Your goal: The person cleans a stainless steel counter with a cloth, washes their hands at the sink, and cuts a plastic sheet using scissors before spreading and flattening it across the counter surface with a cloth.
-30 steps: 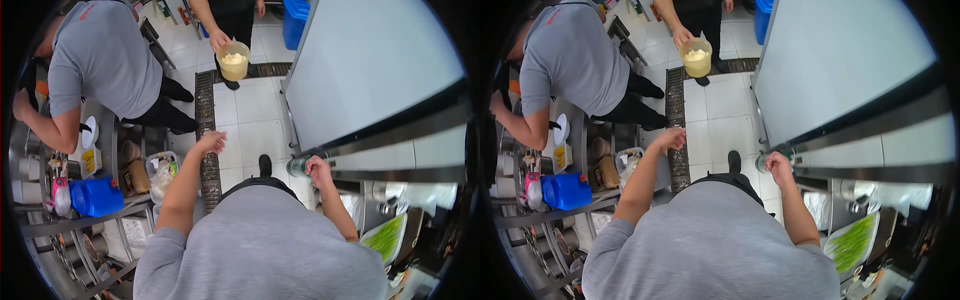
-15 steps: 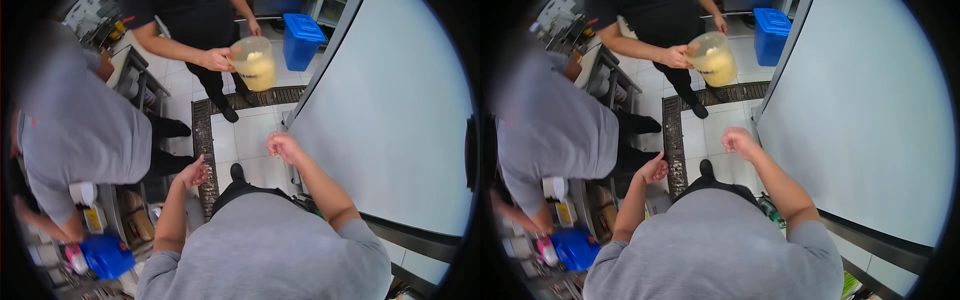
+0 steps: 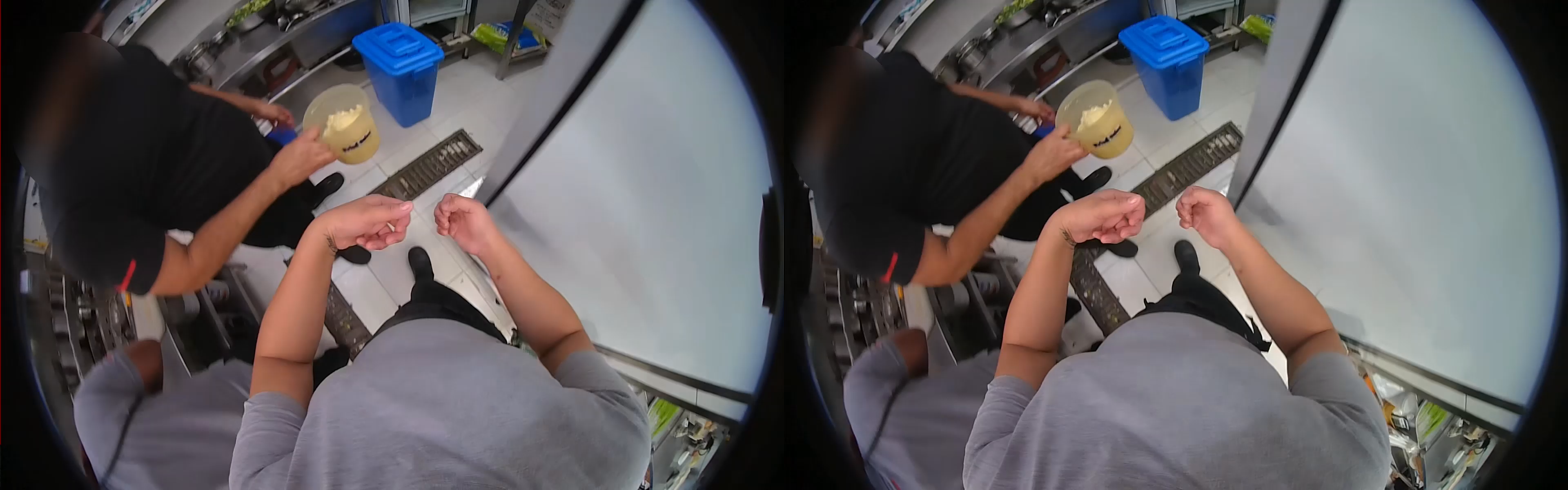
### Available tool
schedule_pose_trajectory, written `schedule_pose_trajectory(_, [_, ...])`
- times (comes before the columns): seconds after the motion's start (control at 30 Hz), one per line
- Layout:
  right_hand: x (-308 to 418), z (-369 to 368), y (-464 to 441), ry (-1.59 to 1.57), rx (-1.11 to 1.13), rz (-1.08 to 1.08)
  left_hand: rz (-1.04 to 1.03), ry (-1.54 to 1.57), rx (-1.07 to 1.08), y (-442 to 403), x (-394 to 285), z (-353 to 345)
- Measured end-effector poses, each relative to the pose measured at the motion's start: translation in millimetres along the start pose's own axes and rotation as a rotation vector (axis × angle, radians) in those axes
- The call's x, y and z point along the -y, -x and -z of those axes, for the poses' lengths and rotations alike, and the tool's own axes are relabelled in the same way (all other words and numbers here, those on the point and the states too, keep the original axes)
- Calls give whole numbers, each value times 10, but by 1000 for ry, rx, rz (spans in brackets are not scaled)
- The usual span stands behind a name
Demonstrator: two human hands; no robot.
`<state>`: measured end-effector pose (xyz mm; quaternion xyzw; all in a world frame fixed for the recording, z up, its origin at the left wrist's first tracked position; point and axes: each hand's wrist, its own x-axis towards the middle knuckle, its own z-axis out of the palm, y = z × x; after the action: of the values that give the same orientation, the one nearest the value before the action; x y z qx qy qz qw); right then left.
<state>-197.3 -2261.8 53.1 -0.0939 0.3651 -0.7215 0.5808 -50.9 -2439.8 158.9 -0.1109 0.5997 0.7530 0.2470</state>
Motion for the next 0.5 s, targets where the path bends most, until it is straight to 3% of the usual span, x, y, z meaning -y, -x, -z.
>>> schedule_pose_trajectory(0.07, [223, -104, -649, -78, -27, 77, -59, -1, 28, -205, -326, 390])
schedule_pose_trajectory(0.23, [816, -430, -2523, -231, -280, 61, -212, 102, -232, -537, -961, 1395])
schedule_pose_trajectory(0.33, [1137, -630, -3667, -45, -293, 92, -208, 164, -295, -517, -1176, 2215])
schedule_pose_trajectory(0.5, [1523, -585, -4778, 185, -122, 102, -124, 238, -240, -271, -1393, 3809])
